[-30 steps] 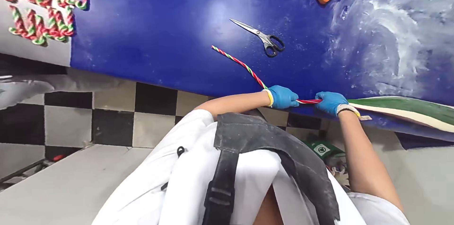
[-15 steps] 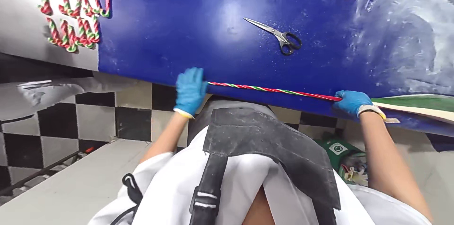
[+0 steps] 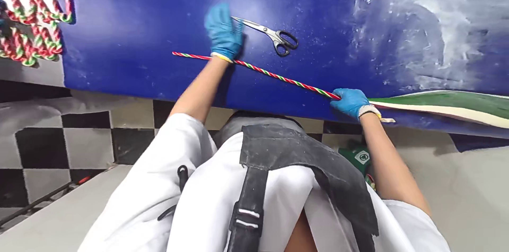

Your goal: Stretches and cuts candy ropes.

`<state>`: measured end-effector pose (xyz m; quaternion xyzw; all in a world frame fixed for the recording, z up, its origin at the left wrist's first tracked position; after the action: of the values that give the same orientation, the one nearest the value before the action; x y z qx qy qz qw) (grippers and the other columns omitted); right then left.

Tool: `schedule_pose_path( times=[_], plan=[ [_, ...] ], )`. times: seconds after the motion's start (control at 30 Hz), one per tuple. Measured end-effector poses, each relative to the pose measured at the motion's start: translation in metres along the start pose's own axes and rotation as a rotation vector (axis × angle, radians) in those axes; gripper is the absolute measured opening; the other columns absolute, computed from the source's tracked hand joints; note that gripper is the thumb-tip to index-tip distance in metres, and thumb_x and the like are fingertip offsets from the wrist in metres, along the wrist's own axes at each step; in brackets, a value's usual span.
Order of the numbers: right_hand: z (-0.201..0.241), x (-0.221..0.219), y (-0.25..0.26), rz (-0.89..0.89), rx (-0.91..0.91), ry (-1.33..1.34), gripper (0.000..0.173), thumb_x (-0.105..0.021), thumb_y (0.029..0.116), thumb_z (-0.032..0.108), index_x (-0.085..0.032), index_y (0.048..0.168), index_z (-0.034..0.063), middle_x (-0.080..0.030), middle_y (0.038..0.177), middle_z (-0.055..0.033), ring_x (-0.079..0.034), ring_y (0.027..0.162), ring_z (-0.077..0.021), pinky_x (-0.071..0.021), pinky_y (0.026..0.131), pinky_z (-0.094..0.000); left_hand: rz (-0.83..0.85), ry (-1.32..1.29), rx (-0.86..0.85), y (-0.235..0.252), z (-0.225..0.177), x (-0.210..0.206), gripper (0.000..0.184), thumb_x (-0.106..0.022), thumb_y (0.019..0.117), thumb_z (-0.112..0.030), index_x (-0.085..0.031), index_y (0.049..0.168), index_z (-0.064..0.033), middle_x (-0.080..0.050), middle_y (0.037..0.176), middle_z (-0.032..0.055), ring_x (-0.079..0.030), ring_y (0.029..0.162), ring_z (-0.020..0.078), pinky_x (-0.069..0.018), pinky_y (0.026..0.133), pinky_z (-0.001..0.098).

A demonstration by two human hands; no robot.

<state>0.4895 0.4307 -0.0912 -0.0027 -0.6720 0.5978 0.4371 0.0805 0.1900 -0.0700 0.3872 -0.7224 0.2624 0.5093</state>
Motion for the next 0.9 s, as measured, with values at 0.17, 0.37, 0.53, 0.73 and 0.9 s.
schedule_pose_path(
  times=[0.17,0.37,0.53,0.73,0.9],
  plan=[
    [0.051,-0.001,0.007,-0.001,0.087,0.189,0.031,-0.071,0.0910,0.041,-0.072,0.103,0.0118,-0.070,0.096,-0.0150,-0.067,0.093,-0.0344,-0.0493,0.082,-0.0627,0.478,-0.133,-0.708,-0.157,-0.219,-0.061,0.043,-0.060,0.0988,-0.039,-0.064,0.131,-0.0109,-0.071,0.114,0.0155,-0.067,0.109,0.0361,-0.0527,0.094,0.0583],
    [0.075,-0.008,0.005,0.032,0.030,0.018,0.032,-0.073,0.0910,0.043,-0.073,0.104,0.0127,-0.072,0.098,-0.0159,-0.068,0.098,-0.0370,-0.0492,0.087,-0.0647,0.999,-0.208,-0.649,-0.191,-0.127,-0.054,0.051,-0.038,0.1087,-0.048,-0.067,0.120,-0.0076,-0.072,0.111,0.0196,-0.068,0.110,0.0408,-0.0511,0.089,0.0681],
    [0.075,-0.009,0.008,0.028,-0.041,0.028,0.031,-0.075,0.0920,0.040,-0.073,0.104,0.0111,-0.072,0.101,-0.0188,-0.067,0.101,-0.0396,-0.0486,0.088,-0.0675,1.056,-0.194,-0.349,-0.149,0.087,0.030,0.051,-0.040,0.1077,-0.051,-0.073,0.114,-0.0130,-0.074,0.108,0.0121,-0.069,0.105,0.0308,-0.0508,0.094,0.0625],
    [0.075,-0.009,0.010,0.038,-0.080,0.051,0.028,-0.076,0.0937,0.036,-0.073,0.100,0.0087,-0.071,0.095,-0.0207,-0.067,0.094,-0.0401,-0.0485,0.083,-0.0677,0.687,0.179,0.350,-0.148,0.347,0.140,0.038,-0.047,0.1073,-0.037,-0.072,0.110,-0.0090,-0.072,0.109,0.0211,-0.068,0.107,0.0425,-0.0504,0.091,0.0688],
    [0.074,-0.010,0.011,0.071,-0.097,0.043,0.027,-0.076,0.0943,0.034,-0.072,0.099,0.0083,-0.070,0.092,-0.0207,-0.066,0.092,-0.0403,-0.0482,0.082,-0.0669,0.252,0.152,0.126,-0.221,0.279,0.105,0.073,-0.036,0.1056,-0.055,-0.036,0.159,-0.0060,-0.039,0.162,0.0192,-0.032,0.153,0.0375,-0.0167,0.123,0.0674]
  ],
)
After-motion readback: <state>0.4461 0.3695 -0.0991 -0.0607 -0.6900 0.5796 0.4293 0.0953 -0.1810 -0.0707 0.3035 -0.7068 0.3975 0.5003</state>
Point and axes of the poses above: each hand's wrist, its own y-axis towards the middle knuckle, its own x-axis out of the back of the hand, z = x × y, the point moved 8 cm from there along y, towards the middle knuckle
